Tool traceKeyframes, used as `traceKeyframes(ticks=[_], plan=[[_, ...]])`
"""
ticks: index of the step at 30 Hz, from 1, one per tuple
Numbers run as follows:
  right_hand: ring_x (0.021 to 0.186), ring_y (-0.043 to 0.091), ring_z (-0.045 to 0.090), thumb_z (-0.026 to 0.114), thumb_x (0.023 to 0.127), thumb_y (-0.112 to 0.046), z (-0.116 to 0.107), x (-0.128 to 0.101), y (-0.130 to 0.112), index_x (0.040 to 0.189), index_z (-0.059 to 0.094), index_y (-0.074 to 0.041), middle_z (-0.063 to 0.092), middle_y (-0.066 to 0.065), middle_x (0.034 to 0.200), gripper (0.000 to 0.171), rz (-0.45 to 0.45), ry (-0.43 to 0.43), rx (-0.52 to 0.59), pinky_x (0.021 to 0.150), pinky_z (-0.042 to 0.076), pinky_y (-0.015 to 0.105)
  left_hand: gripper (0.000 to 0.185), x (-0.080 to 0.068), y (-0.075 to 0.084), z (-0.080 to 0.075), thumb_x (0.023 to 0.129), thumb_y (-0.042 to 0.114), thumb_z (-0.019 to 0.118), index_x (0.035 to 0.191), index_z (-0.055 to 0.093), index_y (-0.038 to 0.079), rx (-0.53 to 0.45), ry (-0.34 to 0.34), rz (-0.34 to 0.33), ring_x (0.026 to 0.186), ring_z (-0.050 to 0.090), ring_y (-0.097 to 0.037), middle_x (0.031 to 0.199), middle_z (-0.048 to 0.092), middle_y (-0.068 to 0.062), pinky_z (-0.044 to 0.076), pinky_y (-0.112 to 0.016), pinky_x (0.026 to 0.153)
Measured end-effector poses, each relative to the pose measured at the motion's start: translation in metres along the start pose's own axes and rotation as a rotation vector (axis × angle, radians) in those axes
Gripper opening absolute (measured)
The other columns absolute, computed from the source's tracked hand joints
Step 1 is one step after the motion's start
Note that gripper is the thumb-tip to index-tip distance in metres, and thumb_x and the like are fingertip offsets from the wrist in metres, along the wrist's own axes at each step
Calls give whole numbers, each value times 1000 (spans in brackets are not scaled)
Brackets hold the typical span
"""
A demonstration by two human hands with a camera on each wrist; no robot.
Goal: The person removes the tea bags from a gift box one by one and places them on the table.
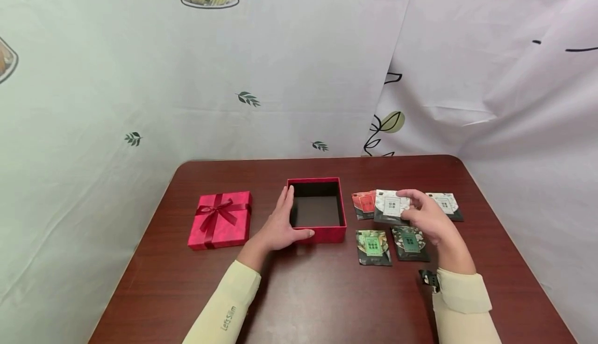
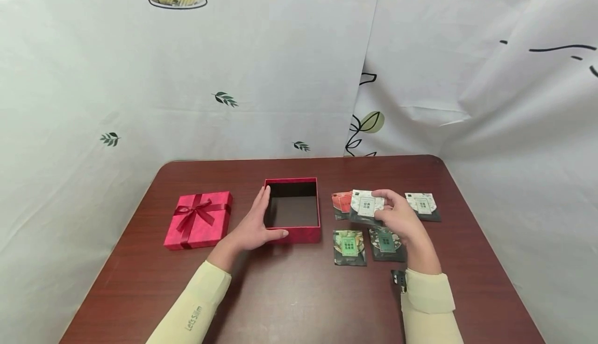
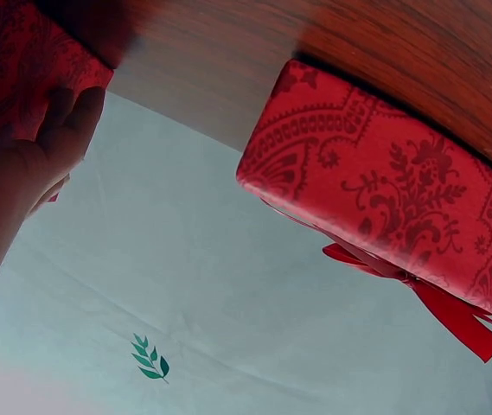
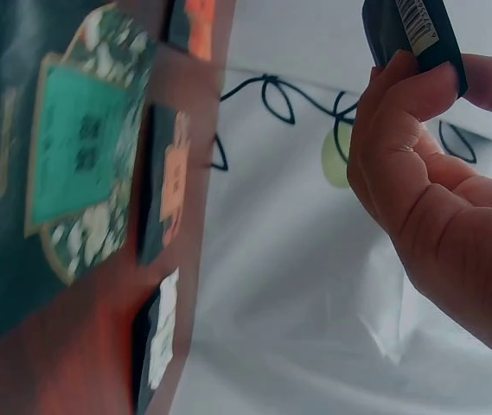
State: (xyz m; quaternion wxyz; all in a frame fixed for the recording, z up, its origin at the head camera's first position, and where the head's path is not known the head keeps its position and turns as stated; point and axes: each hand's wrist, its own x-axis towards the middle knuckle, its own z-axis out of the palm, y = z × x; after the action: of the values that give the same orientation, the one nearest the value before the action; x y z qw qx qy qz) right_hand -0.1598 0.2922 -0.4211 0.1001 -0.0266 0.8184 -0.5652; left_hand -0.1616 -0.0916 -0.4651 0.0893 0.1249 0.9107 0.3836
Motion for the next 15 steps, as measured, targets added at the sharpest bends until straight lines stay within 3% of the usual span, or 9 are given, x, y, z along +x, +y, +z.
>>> traceKeyframes(ticks=[5,15], plan=[[64,18,38,55,89,8,-6,-6,9,144,41,5,35,13,90,56,24,26,-38,56,42,32,125,0,0,-1,73,53,83,161,-3,30,0,4,4,149,11,-23,166,-3,5,34,-57,107],[63,15,40,53,90,9,-19,-23,26,142,41,7,38,12,87,53,47,85,-44,56,44,30,126,2,0,1,73,52,84,162,0,25,12,6,-5,149,11,-21,166,-2,7,35,-55,107]])
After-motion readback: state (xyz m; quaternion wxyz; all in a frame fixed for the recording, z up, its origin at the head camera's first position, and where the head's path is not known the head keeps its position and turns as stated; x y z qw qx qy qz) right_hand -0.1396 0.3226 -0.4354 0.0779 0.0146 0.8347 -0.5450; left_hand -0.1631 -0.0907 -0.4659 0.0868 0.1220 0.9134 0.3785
